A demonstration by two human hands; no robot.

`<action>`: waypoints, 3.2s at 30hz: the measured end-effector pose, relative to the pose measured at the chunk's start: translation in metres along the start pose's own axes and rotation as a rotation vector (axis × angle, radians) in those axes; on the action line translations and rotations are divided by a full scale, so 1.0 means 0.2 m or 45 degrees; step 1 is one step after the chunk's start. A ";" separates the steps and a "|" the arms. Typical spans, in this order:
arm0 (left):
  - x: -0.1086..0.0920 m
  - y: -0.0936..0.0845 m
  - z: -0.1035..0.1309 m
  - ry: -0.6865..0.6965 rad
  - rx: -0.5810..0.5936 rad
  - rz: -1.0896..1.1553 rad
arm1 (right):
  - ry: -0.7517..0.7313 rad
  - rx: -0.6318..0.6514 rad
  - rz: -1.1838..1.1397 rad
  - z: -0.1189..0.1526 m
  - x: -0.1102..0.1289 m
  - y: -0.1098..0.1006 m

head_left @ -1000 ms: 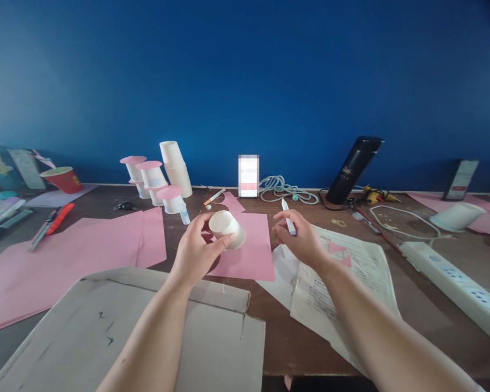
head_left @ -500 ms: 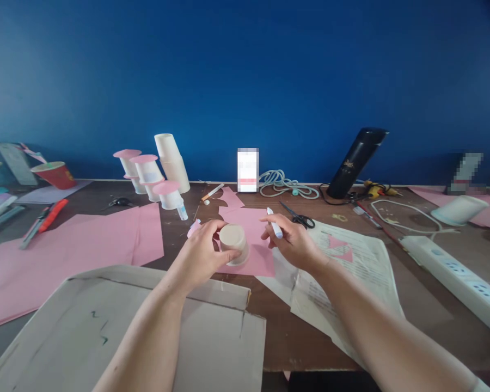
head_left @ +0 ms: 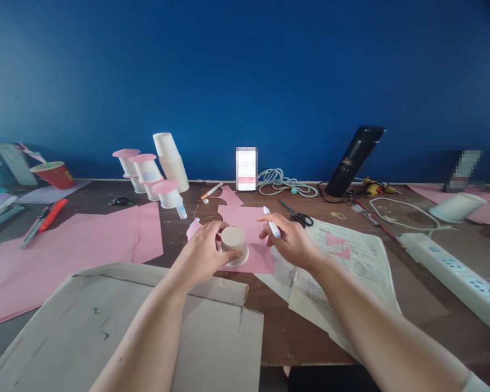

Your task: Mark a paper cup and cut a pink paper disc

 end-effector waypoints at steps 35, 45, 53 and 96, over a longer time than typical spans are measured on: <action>0.00 0.02 -0.01 0.025 0.011 0.011 | 0.014 0.024 0.022 0.00 0.00 0.01; -0.01 0.01 -0.01 0.030 0.003 -0.041 | -0.001 0.026 0.002 0.00 0.00 0.01; -0.01 0.03 -0.01 0.066 0.021 0.014 | 0.030 -0.118 -0.131 0.01 0.06 -0.09; -0.06 0.03 -0.01 0.240 0.034 -0.134 | -0.302 0.413 -0.080 0.08 0.32 0.19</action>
Point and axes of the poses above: each hand's wrist, its own z-axis away from the middle knuckle, its own y-axis out of the palm, x = y × z, the point moved 9 cm from there along -z, towards the middle knuckle, and after that the axes turned 2 degrees about -y, right-handed, at the moved point
